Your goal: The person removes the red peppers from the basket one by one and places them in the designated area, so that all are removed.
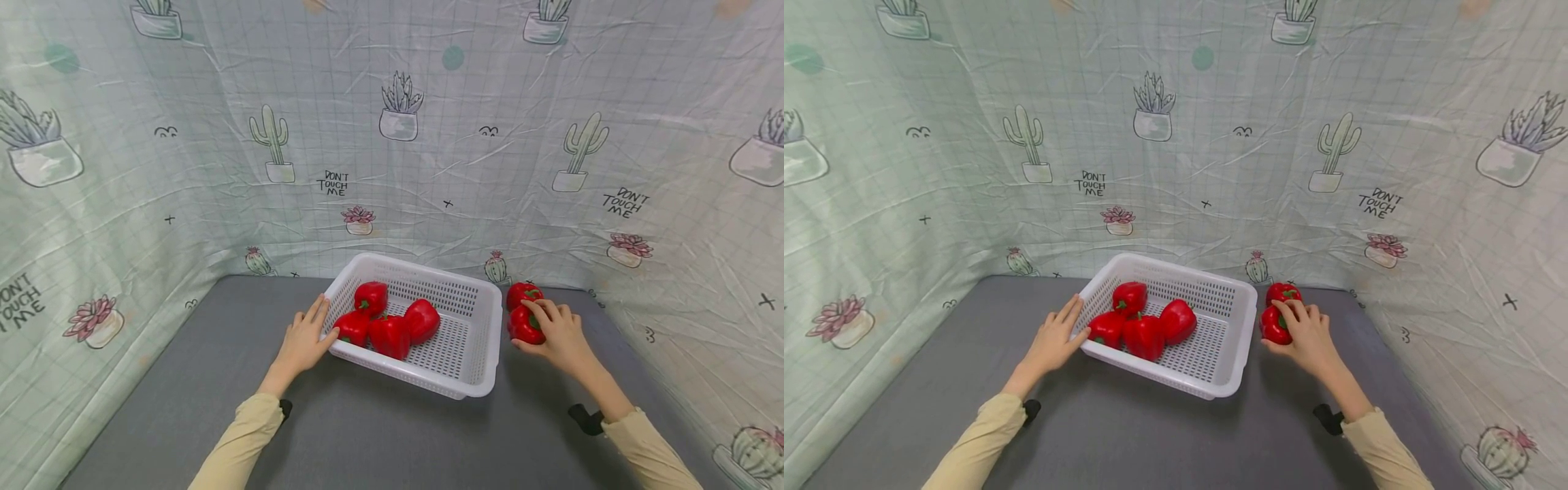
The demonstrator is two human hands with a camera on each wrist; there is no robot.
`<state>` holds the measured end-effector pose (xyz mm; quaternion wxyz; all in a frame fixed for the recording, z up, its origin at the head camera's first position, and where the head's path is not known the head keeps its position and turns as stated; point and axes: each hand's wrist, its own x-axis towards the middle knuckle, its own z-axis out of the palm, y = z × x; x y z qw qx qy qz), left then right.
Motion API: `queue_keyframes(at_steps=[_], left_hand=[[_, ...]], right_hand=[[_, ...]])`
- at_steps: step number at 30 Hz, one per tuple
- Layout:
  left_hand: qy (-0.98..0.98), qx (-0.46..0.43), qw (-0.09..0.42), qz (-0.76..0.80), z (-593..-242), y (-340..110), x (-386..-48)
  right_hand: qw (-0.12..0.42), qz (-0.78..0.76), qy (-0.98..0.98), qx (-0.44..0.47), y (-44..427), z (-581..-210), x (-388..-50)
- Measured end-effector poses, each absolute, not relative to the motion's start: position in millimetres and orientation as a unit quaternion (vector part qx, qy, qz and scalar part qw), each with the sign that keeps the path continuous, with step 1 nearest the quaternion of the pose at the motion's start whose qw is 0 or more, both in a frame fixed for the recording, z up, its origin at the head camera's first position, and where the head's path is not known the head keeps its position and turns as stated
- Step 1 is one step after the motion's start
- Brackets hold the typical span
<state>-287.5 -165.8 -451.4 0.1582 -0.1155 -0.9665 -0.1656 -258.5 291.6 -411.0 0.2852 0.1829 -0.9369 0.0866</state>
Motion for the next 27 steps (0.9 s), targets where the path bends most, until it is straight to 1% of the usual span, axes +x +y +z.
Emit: queue_keyframes(at_steps=[5,12,27], left_hand=[[-0.966,-0.117,0.158,-0.166,-451.4,-165.5,-288.9],[-0.968,-0.114,0.149,-0.167,-451.9,-165.9,-289.9],[-0.967,-0.114,0.15,-0.17,-451.0,-166.4,-288.5]], right_hand=[[0.278,0.085,-0.942,0.168,300.7,-417.2,-263.1],[0.246,0.089,-0.956,0.133,315.0,-427.2,-271.5],[0.203,0.104,-0.971,0.069,344.3,-443.3,-288.8]])
